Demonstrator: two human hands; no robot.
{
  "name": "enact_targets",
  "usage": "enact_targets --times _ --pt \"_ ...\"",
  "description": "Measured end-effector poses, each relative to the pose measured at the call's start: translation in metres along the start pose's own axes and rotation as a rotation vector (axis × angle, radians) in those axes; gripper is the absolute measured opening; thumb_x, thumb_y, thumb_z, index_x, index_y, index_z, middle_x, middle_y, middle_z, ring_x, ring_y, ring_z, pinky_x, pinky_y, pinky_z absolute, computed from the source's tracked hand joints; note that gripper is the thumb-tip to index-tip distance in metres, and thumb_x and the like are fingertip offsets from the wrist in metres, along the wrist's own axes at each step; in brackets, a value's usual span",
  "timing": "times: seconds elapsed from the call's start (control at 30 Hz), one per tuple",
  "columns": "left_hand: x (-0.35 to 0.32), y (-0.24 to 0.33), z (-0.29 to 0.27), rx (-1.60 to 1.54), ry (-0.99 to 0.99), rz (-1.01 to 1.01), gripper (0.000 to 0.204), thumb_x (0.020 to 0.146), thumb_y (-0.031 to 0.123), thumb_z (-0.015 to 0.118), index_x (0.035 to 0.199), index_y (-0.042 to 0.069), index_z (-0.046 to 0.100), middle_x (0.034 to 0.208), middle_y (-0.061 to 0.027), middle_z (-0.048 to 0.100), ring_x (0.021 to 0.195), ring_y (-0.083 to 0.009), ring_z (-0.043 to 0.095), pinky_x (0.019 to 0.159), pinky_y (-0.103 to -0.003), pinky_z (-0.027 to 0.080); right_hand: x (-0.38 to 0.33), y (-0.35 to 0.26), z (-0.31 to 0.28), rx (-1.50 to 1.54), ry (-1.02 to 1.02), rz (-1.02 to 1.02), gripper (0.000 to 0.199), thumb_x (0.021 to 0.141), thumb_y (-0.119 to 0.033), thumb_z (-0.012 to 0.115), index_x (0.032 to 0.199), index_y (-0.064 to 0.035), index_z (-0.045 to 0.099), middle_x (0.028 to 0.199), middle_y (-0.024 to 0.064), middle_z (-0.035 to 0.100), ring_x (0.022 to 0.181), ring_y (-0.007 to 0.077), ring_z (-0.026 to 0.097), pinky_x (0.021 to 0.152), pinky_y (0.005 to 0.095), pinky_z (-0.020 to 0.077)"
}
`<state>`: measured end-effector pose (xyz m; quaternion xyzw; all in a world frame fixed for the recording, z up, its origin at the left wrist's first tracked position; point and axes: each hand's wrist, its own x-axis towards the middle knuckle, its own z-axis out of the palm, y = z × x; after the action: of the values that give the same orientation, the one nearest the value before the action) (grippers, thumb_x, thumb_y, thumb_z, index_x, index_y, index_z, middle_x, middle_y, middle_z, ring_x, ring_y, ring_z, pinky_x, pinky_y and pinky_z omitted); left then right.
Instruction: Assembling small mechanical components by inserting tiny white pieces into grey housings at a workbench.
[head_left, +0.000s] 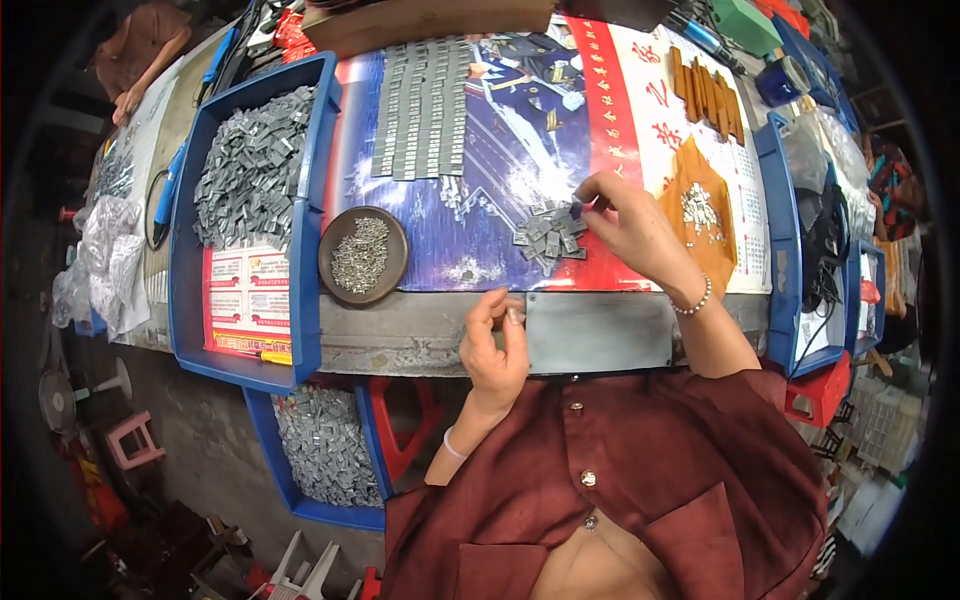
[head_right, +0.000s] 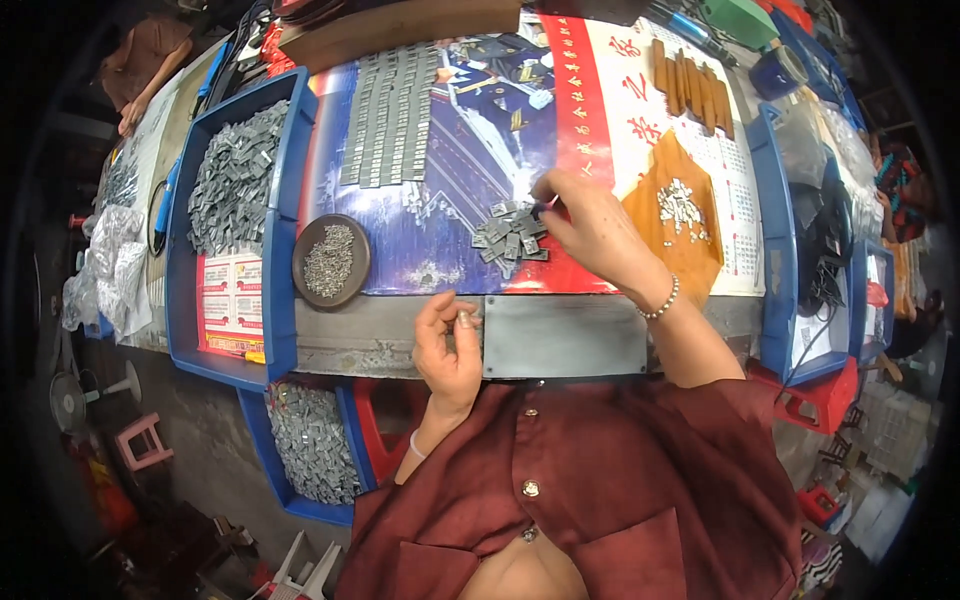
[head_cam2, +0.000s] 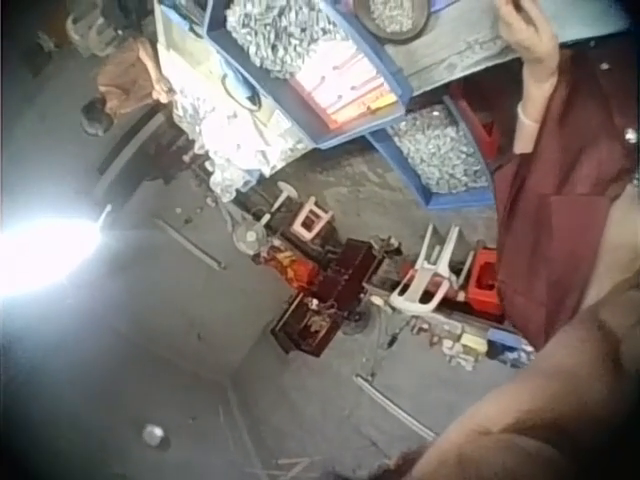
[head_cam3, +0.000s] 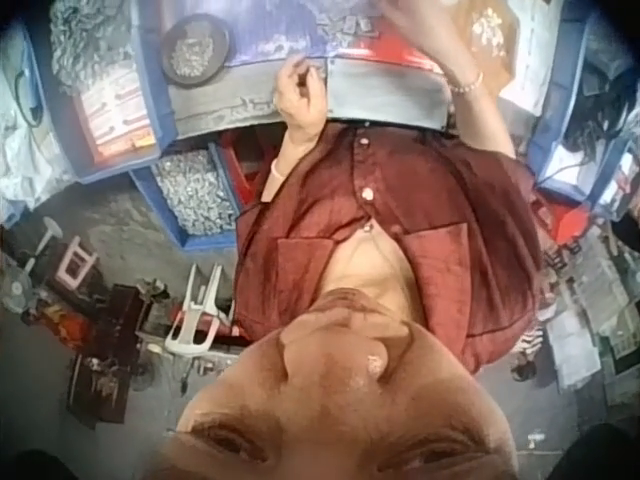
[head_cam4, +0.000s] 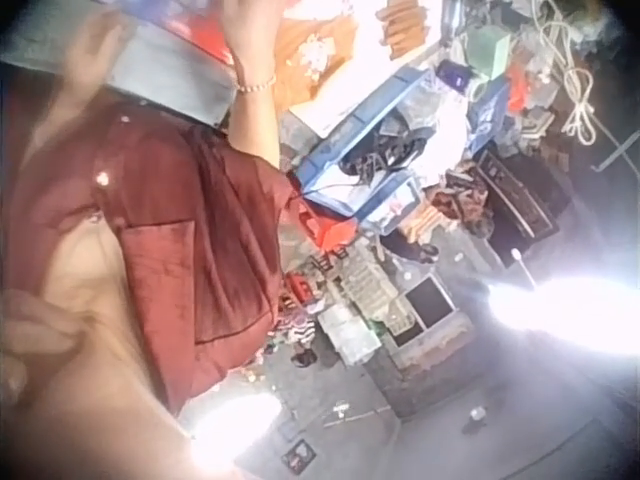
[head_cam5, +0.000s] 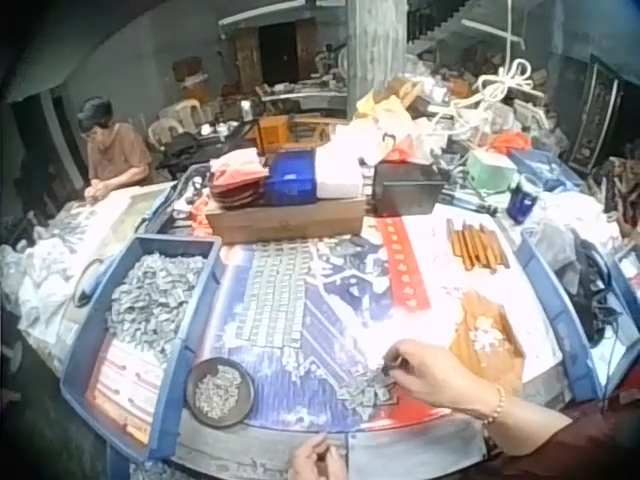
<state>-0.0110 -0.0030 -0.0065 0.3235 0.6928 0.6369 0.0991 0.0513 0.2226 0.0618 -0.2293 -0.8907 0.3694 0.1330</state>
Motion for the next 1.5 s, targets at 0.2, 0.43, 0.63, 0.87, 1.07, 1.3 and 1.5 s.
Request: enact_targets --times 0.2,0.43,0.63,0.87,1.07,1.3,1.5 --pt "0.000 0.002 0.003 0.025 0.045 -0.032 0.033 0.087 -0.008 0.055 0.118 -0.001 0.050 0.088 -0.0111 0.065 0.073 -0.0158 0.063 0.069 -0.028 0.051 0.000 0.008 -0.003 0.051 -0.010 -0.030 0.018 0.080 0.000 0.056 0.098 0.0003 0.055 0.087 0.0181 0.062 0.082 0.0365 0.061 0.070 0.0407 0.0482" --pt "-0.001 0.001 0.005 0.052 0.058 -0.032 0.031 0.089 -0.006 0.053 0.119 -0.001 0.049 0.089 -0.0105 0.065 0.072 -0.0144 0.062 0.067 -0.028 0.050 0.018 0.020 0.008 -0.189 -0.180 -0.361 0.028 0.079 0.002 0.052 0.106 -0.0046 0.057 0.096 0.0133 0.061 0.093 0.0337 0.057 0.078 0.0409 0.0459" --pt "-0.001 0.005 0.004 0.014 0.013 -0.100 0.030 0.094 -0.003 0.048 0.123 -0.002 0.045 0.096 -0.0107 0.061 0.078 -0.0113 0.058 0.073 -0.024 0.048 0.019 0.021 0.004 -0.237 -0.201 -0.436 0.027 0.081 0.001 0.051 0.107 -0.0039 0.054 0.094 0.0142 0.059 0.089 0.0341 0.057 0.076 0.0415 0.0460" --pt "0.004 0.010 0.009 0.007 0.038 -0.063 0.030 0.089 -0.005 0.054 0.119 -0.001 0.052 0.093 -0.0107 0.064 0.073 -0.0138 0.061 0.067 -0.027 0.050 0.005 0.014 -0.013 -0.082 -0.175 -0.285 0.033 0.079 0.000 0.055 0.111 -0.0034 0.049 0.092 0.0160 0.059 0.082 0.0332 0.059 0.073 0.0405 0.0476" --pt "0.037 0.057 0.015 -0.060 -0.191 -0.052 0.026 0.090 -0.002 0.056 0.116 -0.002 0.057 0.105 -0.0105 0.059 0.087 -0.0122 0.058 0.073 -0.025 0.048 -0.025 -0.004 -0.024 0.657 -0.393 0.040 0.033 0.080 -0.001 0.060 0.111 -0.0022 0.047 0.088 0.0057 0.058 0.078 0.0120 0.055 0.070 0.0250 0.0465" --pt "0.048 0.064 0.027 -0.207 -0.427 -0.170 0.016 0.089 0.000 0.061 0.105 -0.004 0.062 0.098 -0.0064 0.060 0.076 -0.0088 0.057 0.067 -0.022 0.047 -0.041 0.008 -0.016 1.175 -0.647 0.275 0.033 0.082 -0.002 0.063 0.111 -0.0027 0.047 0.089 0.0058 0.058 0.080 0.0087 0.056 0.071 0.0218 0.0459" --pt "0.045 0.068 0.036 -0.405 -0.212 -0.490 0.012 0.092 0.005 0.061 0.102 -0.002 0.062 0.089 -0.0016 0.062 0.070 -0.0051 0.055 0.061 -0.019 0.045 -0.054 0.006 -0.014 1.369 -0.530 0.451 0.031 0.083 -0.001 0.064 0.110 -0.0030 0.049 0.088 0.0030 0.059 0.082 0.0098 0.058 0.073 0.0233 0.0476"
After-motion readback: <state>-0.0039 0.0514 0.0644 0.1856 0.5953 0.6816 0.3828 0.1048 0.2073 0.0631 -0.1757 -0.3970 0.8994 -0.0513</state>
